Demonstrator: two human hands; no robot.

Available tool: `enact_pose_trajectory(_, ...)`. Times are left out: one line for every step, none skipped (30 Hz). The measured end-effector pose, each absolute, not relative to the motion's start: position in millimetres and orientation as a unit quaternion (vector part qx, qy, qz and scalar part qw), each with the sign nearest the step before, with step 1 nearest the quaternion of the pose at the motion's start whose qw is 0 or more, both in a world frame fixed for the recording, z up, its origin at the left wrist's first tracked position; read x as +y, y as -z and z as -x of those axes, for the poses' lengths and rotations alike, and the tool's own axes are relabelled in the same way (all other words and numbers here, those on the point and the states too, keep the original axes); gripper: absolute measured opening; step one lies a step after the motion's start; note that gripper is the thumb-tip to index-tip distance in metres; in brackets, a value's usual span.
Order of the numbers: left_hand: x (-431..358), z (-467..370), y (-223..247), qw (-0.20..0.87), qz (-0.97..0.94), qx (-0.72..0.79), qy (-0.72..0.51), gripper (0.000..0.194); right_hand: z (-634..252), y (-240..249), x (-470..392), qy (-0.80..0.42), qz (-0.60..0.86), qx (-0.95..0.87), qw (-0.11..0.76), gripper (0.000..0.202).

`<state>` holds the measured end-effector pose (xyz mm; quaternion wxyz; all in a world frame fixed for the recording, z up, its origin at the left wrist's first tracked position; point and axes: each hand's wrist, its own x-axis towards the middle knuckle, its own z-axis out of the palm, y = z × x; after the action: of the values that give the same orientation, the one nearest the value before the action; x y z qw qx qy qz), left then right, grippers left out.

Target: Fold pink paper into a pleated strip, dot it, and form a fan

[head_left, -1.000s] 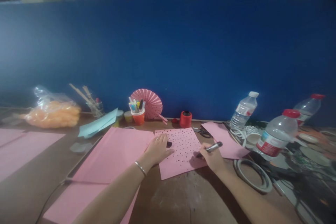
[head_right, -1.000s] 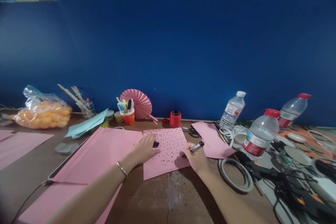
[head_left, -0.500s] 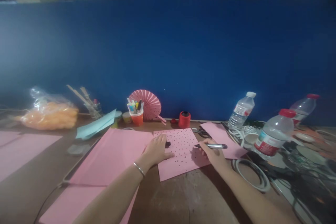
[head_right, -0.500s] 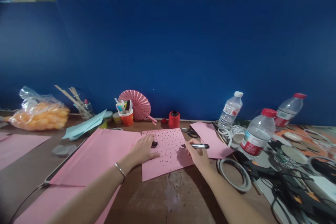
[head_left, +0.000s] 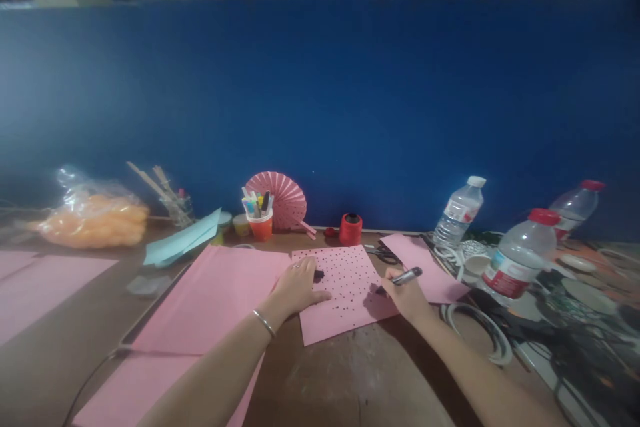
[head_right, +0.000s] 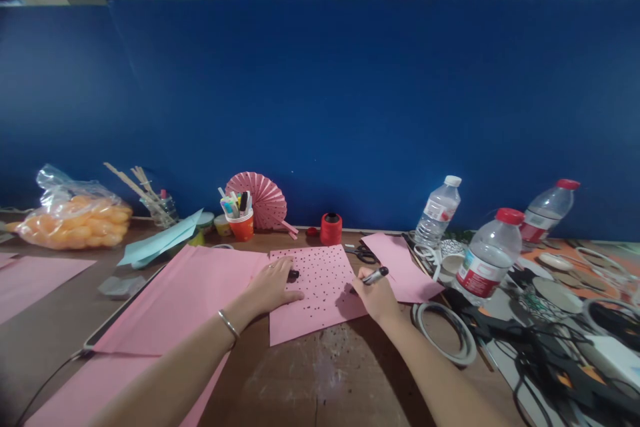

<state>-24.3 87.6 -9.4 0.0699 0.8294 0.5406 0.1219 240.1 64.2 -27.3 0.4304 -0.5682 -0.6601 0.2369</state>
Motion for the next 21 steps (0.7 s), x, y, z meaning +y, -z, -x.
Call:
enact_pose_trajectory(88, 24, 10, 0.071, -0.829, 0.541, -0.122, 0.065, -241, 27, 64, -0.227, 0.566, -0.665, 0.432, 0.022)
enact_pose_trajectory(88, 24, 10, 0.070, -0.829, 0.541, -0.122, 0.065, -241, 27, 63, -0.227, 0.570, -0.655, 0.441, 0.022)
enact_pose_trajectory(88, 24, 11, 0.069, -0.830, 0.540, -0.124, 0.065, -242, 27, 63, -0.232, 0.579, -0.638, 0.452, 0.023)
enact_pose_trajectory(88, 24, 11, 0.068, -0.830, 0.539, -0.125, 0.066, -243, 28, 63, -0.235, 0.591, -0.619, 0.461, 0.023)
enact_pose_trajectory(88, 25, 11, 0.067, -0.831, 0.537, -0.127, 0.066, -245, 29, 64, -0.231, 0.603, -0.606, 0.464, 0.023)
enact_pose_trajectory(88, 25, 11, 0.067, -0.831, 0.536, -0.129, 0.067, -246, 31, 65, -0.221, 0.613, -0.603, 0.460, 0.023)
enact_pose_trajectory(88, 25, 11, 0.067, -0.831, 0.537, -0.130, 0.067, -247, 32, 66, -0.207, 0.620, -0.610, 0.448, 0.023)
enact_pose_trajectory(88, 25, 11, 0.067, -0.830, 0.538, -0.130, 0.067, -248, 32, 67, -0.190, 0.623, -0.622, 0.434, 0.022)
enact_pose_trajectory(88, 25, 10, 0.068, -0.830, 0.539, -0.129, 0.067, -248, 33, 68, -0.175, 0.622, -0.636, 0.423, 0.022)
enact_pose_trajectory(88, 25, 10, 0.068, -0.829, 0.540, -0.129, 0.067, -249, 33, 69, -0.163, 0.620, -0.644, 0.417, 0.022)
enact_pose_trajectory(87, 25, 9, 0.069, -0.829, 0.541, -0.127, 0.068, -249, 34, 69, -0.156, 0.618, -0.647, 0.419, 0.022)
enact_pose_trajectory(87, 24, 9, 0.070, -0.829, 0.541, -0.126, 0.068, -249, 33, 69, -0.153, 0.617, -0.643, 0.428, 0.022)
enact_pose_trajectory(88, 24, 9, 0.071, -0.828, 0.541, -0.125, 0.068, -250, 33, 68, -0.150, 0.616, -0.638, 0.436, 0.023)
enact_pose_trajectory(88, 24, 9, 0.072, -0.828, 0.542, -0.125, 0.068, -250, 33, 68, -0.147, 0.617, -0.635, 0.442, 0.023)
enact_pose_trajectory(88, 24, 9, 0.073, -0.828, 0.542, -0.126, 0.069, -251, 32, 68, -0.143, 0.616, -0.636, 0.442, 0.024)
enact_pose_trajectory(88, 24, 10, 0.073, -0.828, 0.542, -0.126, 0.069, -251, 31, 67, -0.138, 0.617, -0.640, 0.437, 0.024)
enact_pose_trajectory(89, 23, 10, 0.072, -0.828, 0.541, -0.126, 0.070, -251, 30, 67, -0.136, 0.619, -0.648, 0.424, 0.026)
enact_pose_trajectory(89, 23, 10, 0.072, -0.828, 0.542, -0.124, 0.070, -251, 29, 67, -0.134, 0.622, -0.655, 0.408, 0.027)
enact_pose_trajectory(90, 23, 10, 0.072, -0.828, 0.543, -0.120, 0.070, -251, 28, 67, -0.133, 0.626, -0.661, 0.392, 0.028)
enact_pose_trajectory(90, 23, 10, 0.073, -0.827, 0.545, -0.115, 0.070, -251, 27, 66, -0.131, 0.629, -0.665, 0.381, 0.028)
enact_pose_trajectory(90, 22, 10, 0.075, -0.826, 0.548, -0.109, 0.070, -250, 26, 66, -0.128, 0.630, -0.668, 0.375, 0.028)
